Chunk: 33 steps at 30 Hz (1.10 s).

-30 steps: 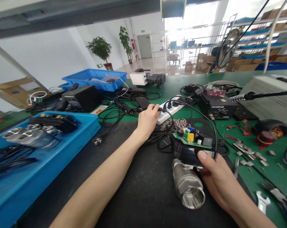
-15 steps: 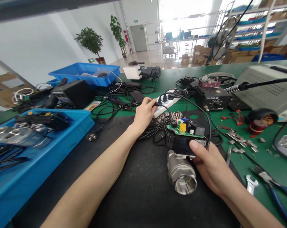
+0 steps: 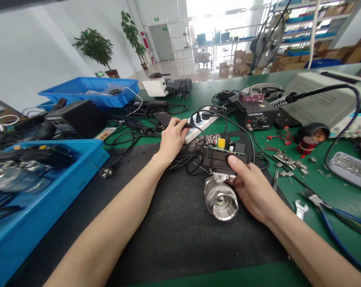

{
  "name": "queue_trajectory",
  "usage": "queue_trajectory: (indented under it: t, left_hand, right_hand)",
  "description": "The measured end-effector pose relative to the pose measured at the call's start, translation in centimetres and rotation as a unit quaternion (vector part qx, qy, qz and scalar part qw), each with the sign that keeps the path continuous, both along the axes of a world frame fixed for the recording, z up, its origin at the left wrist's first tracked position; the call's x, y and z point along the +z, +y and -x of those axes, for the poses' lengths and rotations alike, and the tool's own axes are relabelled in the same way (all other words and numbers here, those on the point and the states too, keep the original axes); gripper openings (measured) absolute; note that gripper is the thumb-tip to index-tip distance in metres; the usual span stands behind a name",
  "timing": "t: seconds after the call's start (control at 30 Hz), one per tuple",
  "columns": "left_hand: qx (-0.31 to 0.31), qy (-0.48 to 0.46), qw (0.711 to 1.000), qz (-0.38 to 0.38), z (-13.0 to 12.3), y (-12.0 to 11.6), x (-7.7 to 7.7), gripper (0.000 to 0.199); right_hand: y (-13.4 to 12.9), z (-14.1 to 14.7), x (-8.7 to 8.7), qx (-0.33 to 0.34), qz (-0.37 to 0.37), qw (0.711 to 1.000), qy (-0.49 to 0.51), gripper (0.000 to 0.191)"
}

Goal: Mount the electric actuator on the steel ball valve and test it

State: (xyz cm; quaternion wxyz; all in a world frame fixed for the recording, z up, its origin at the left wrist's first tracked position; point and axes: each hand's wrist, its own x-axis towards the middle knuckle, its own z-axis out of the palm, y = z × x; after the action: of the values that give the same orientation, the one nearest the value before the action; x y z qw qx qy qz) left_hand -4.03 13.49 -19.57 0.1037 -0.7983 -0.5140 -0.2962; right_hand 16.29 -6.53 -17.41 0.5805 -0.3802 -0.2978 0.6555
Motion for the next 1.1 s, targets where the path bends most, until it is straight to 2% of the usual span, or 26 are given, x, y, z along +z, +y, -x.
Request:
queue_trajectory:
  t: [0.53,1.1]
  left_hand:
    - [0.004,0.009,1.0,-0.024,-0.28,0.09,-0.31,0.033]
    - [-0.004,-0.002,1.0,-0.018,-0.18,0.19,-0.4,0.033]
  right_hand:
    - [0.24,-0.36,0.35,-0.001,0.017,1.0,-0.012,0.058]
    - [0.35,-0.33,0.12,-0.002,0.023,1.0,-0.007,0.057]
